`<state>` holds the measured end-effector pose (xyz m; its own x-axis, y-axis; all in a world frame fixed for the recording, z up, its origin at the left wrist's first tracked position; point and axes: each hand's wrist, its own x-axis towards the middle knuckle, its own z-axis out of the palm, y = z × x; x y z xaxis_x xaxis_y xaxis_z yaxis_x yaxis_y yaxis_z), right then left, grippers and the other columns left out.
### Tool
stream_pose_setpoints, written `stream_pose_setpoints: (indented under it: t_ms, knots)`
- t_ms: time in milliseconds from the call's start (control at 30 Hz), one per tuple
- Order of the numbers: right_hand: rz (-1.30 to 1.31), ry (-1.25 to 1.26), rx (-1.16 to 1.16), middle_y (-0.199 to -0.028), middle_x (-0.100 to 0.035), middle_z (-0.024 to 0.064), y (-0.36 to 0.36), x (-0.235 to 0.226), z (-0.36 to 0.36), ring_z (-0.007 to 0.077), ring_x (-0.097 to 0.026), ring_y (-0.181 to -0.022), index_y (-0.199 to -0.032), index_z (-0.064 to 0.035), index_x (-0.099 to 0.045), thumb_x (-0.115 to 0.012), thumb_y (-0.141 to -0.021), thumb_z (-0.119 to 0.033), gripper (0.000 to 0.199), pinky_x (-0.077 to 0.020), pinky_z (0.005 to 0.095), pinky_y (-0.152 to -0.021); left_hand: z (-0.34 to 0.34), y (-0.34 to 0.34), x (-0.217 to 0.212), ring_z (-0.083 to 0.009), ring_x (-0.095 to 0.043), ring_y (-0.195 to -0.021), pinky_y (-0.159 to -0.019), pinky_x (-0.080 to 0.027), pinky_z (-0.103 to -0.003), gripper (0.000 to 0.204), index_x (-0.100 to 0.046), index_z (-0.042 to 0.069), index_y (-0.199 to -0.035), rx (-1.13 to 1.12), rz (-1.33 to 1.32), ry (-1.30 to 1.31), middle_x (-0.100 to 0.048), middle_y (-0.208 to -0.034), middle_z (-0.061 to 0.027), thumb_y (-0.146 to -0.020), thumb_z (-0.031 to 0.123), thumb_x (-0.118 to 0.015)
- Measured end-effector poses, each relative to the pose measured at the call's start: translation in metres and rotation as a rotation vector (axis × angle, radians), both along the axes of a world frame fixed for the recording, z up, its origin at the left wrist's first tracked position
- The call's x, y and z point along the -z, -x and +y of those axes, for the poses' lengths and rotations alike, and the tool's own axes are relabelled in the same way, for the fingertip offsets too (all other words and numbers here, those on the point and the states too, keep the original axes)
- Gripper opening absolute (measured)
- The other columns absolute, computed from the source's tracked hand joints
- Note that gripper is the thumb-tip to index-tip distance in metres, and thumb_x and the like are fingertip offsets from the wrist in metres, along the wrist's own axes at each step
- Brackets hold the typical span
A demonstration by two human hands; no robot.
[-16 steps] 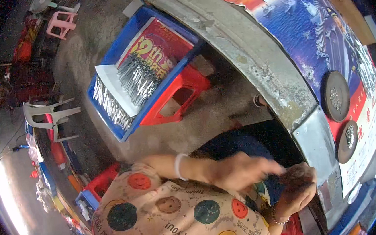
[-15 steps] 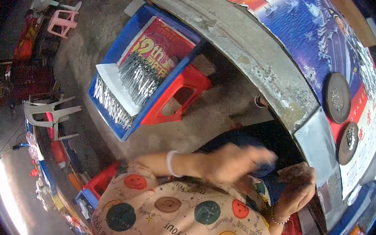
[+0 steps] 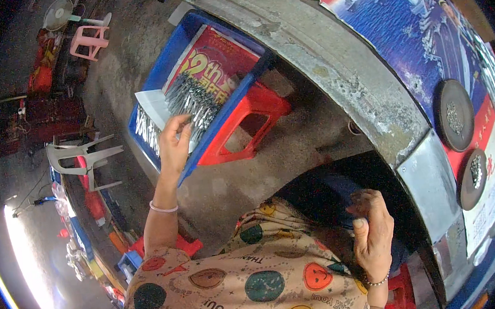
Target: Assembling small metal pins and components into hardware housings at a workbench.
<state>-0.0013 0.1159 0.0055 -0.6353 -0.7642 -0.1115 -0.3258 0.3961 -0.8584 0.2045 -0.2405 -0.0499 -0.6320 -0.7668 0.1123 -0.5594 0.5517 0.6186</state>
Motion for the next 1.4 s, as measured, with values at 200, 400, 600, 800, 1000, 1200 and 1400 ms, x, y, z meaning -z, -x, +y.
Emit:
stream_pose_setpoints:
  t_ms: [200, 400, 600, 800, 1000, 1200, 1400]
  knots:
    - [0.04, -0.028, -0.056, -0.088, -0.053, 0.022, 0.0, -0.003, -0.001, 0.0411, -0.055, -0.078, -0.098, 0.0063, -0.052, -0.042, -0.094, -0.038, 0.045, -0.0443, 0.04, -0.067, 0.005, 0.003, 0.0, -0.0206, -0.062, -0.082, -0.075, -0.048, -0.029, 0.019, -0.063, 0.001, -0.099, 0.07, -0.134, -0.041, -0.063, -0.09, -0.0117, -0.08, 0.002, -0.06]
    - [0.076, -0.093, -0.126, -0.087, -0.053, 0.0198, 0.006, -0.005, 0.004, 0.0391, -0.055, -0.076, -0.093, 0.0041, -0.053, -0.056, -0.088, -0.026, 0.031, -0.0455, 0.0411, -0.064, 0.021, 0.027, -0.016, -0.0259, -0.062, -0.081, -0.074, -0.047, -0.033, 0.02, -0.062, 0.001, -0.099, 0.133, -0.126, 0.077, -0.062, -0.089, -0.0138, -0.079, 0.001, -0.058]
    - [0.138, -0.029, -0.147, -0.08, -0.05, 0.0154, 0.016, -0.005, 0.023, 0.0349, -0.055, -0.069, -0.086, -0.0003, -0.051, -0.063, -0.083, -0.019, 0.022, -0.0454, 0.0407, -0.06, 0.075, 0.094, -0.072, -0.029, -0.06, -0.085, -0.077, -0.047, -0.034, 0.021, -0.062, 0.0, -0.097, 0.453, 0.023, 0.09, -0.061, -0.09, -0.0147, -0.078, -0.006, -0.057]
    - [-0.007, 0.106, -0.032, -0.081, -0.052, 0.015, 0.024, -0.01, 0.078, 0.0348, -0.055, -0.072, -0.089, -0.0002, -0.052, -0.06, -0.087, -0.02, 0.021, -0.0457, 0.0399, -0.062, 0.154, 0.195, -0.122, -0.0294, -0.061, -0.08, -0.07, -0.05, -0.035, 0.026, -0.063, 0.001, -0.097, 1.065, 0.165, 0.072, -0.06, -0.088, -0.0147, -0.072, -0.007, -0.063]
    - [-0.491, 0.281, 0.179, -0.076, -0.057, 0.0101, 0.024, 0.02, 0.136, 0.018, -0.055, -0.068, -0.087, 0.0005, -0.054, -0.061, -0.088, -0.019, 0.02, -0.0444, 0.028, -0.063, 0.219, 0.311, -0.14, -0.0319, -0.06, -0.078, -0.066, -0.049, -0.036, 0.024, -0.061, 0.001, -0.097, 1.421, 0.312, 0.021, -0.058, -0.088, -0.0163, -0.074, -0.007, -0.06]
    - [-0.934, 0.311, 0.256, -0.094, -0.058, 0.0023, 0.021, 0.072, 0.143, 0.007, -0.053, -0.086, -0.106, 0.0011, -0.056, -0.059, -0.092, -0.021, 0.027, -0.0447, 0.0228, -0.077, 0.279, 0.451, -0.103, -0.0332, -0.058, -0.089, -0.077, -0.046, -0.037, 0.019, -0.059, 0.0, -0.096, 1.453, 0.35, 0.19, -0.059, -0.092, -0.0146, -0.077, -0.001, -0.059]
    - [-0.856, 0.132, 0.08, -0.118, -0.059, 0.0127, 0.046, 0.087, 0.147, 0.0176, -0.054, -0.108, -0.122, 0.0024, -0.052, -0.054, -0.093, -0.035, 0.047, -0.0406, 0.0292, -0.095, 0.301, 0.547, -0.061, -0.0317, -0.053, -0.092, -0.078, -0.042, -0.04, 0.027, -0.057, 0.004, -0.102, 1.358, 0.376, 0.547, -0.057, -0.094, -0.0123, -0.075, 0.006, -0.063]
